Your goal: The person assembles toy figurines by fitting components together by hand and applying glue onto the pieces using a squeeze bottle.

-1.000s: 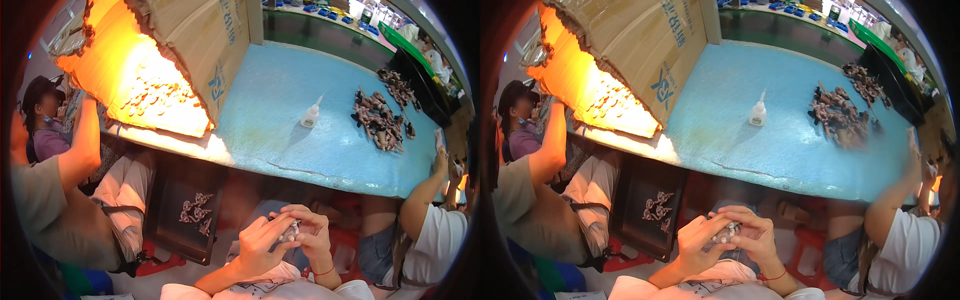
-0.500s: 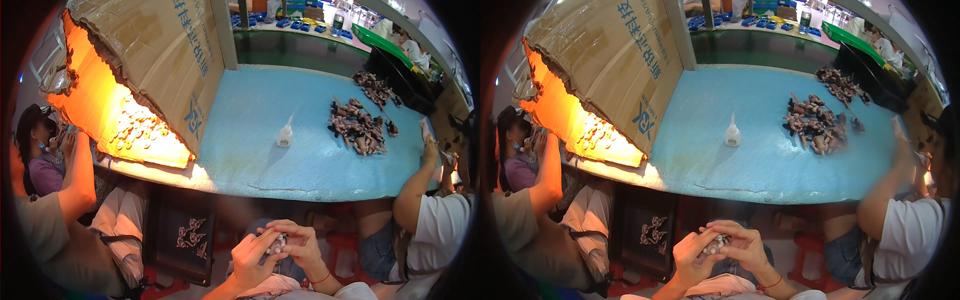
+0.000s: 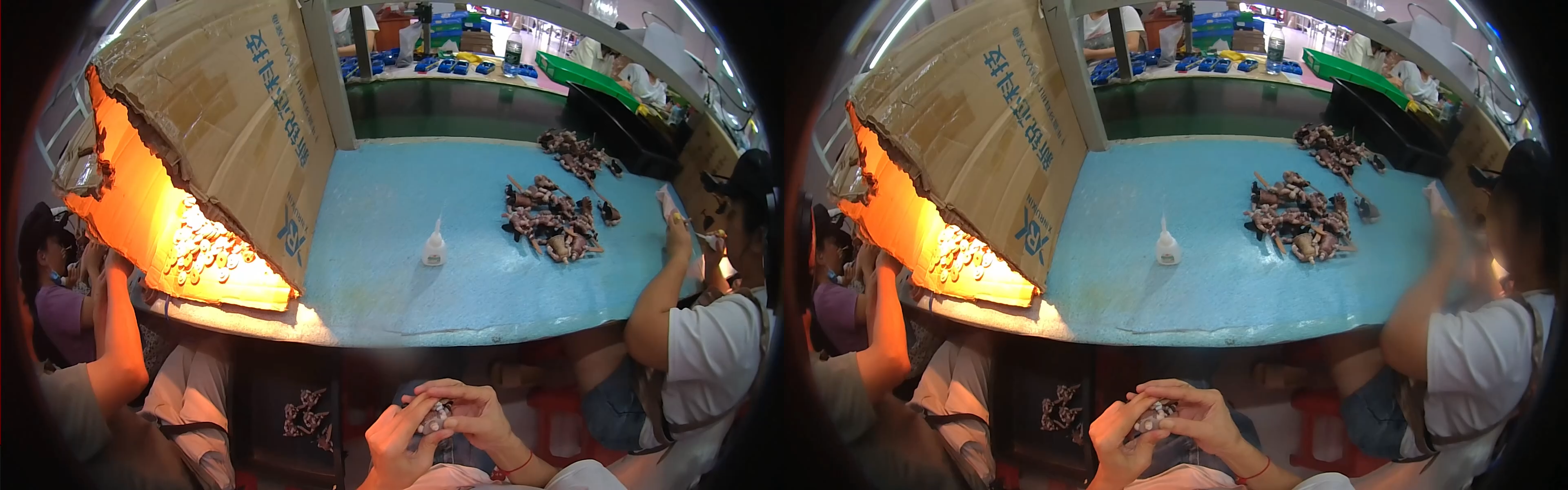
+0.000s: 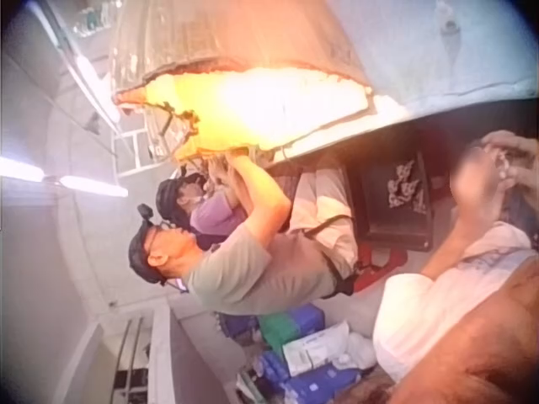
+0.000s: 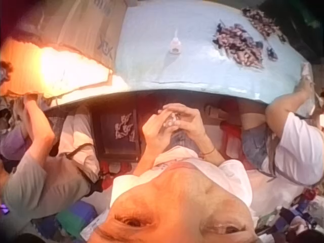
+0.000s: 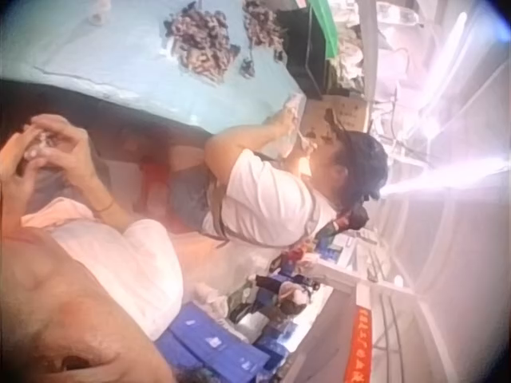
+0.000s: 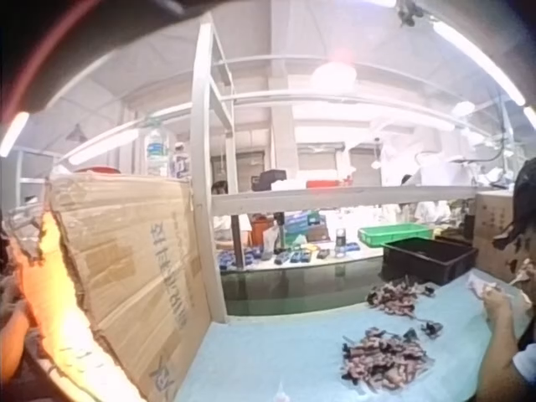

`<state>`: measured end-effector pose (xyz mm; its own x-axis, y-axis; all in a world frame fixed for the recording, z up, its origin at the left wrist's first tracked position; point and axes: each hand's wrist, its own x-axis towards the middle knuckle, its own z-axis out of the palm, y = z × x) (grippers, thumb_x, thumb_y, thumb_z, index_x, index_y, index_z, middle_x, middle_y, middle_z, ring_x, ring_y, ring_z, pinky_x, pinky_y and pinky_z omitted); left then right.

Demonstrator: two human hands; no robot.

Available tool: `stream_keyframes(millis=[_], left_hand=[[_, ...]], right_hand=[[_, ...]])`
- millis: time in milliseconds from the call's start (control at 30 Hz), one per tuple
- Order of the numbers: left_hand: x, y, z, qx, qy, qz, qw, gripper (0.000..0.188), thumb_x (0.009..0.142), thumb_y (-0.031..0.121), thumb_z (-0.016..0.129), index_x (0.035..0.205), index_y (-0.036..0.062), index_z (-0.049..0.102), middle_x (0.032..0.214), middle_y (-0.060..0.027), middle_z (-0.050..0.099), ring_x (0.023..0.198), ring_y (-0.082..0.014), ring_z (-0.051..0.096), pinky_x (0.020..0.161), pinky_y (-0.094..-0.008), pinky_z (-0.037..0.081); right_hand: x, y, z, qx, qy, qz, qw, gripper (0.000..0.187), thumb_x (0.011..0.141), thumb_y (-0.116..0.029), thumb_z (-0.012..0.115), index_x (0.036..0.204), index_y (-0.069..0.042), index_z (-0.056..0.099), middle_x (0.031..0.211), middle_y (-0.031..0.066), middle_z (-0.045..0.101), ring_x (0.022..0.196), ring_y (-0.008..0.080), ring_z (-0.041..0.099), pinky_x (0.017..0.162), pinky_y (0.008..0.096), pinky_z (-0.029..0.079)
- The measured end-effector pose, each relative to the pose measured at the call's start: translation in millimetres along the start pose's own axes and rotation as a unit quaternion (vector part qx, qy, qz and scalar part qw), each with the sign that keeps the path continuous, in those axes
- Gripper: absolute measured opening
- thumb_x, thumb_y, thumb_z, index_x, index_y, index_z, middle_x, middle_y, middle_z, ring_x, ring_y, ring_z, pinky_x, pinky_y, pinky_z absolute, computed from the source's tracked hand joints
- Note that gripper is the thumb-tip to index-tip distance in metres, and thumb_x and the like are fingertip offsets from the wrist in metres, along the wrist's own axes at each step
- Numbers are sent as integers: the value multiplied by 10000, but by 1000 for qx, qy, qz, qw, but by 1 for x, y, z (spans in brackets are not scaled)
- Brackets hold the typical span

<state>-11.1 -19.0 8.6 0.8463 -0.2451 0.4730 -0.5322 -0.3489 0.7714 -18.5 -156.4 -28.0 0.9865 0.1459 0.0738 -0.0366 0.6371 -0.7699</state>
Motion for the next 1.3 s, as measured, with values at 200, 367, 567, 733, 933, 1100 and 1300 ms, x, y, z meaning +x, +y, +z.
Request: stream_keyframes(millis=[200,367,567,733,933,1100,1300], left_hand=[[4,10,-3,-10,39,7,999,329,692,148,724,960,-18,629,797,-131,641,634,-260,587,573,-316,474],[3,11,-4,-3,29,-4,1000,337,694,145,721,974,-16,625,809,-135,639,645,-256,591,578,-313,475],[5,12,-2,0,25,6,1000,348,691,139,723,988,-11,621,810,-133,640,651,-251,595,585,-309,478],[4,12,-2,-5,25,3,1000,347,692,140,724,990,-6,623,809,-129,640,657,-252,598,588,-307,479],[3,12,-2,0,27,7,1000,347,691,137,727,990,-2,622,795,-126,637,658,-251,600,588,-306,479],[2,12,-3,-7,20,-3,1000,348,675,109,732,985,-3,622,778,-130,631,660,-254,603,590,-310,481],[5,13,-3,-7,21,-1,1000,343,664,93,733,975,-5,626,765,-136,626,653,-252,603,587,-310,481]], right_hand=[[0,-1,0,-4,-7,0,1000,426,713,24,641,1130,48,559,1184,208,515,1093,329,521,937,402,433],[1,-3,2,12,-14,10,1000,423,721,45,634,1137,42,557,1199,187,512,1099,274,522,944,358,429],[-1,-6,1,-1,6,-8,1000,412,709,-3,655,1104,67,566,1165,219,522,1085,358,528,932,424,439],[-1,-8,4,-8,6,8,1000,428,704,-7,657,1113,69,559,1168,222,524,1087,347,527,926,417,444],[-2,-9,5,-5,11,11,1000,426,705,4,648,1116,71,557,1177,222,517,1080,331,532,927,402,441],[-1,-9,6,4,9,9,1000,411,712,9,640,1113,57,566,1189,221,507,1098,337,519,944,411,425],[0,-6,-1,-2,-38,-12,999,422,755,42,613,1169,47,529,1230,172,492,1112,242,507,936,329,429]])
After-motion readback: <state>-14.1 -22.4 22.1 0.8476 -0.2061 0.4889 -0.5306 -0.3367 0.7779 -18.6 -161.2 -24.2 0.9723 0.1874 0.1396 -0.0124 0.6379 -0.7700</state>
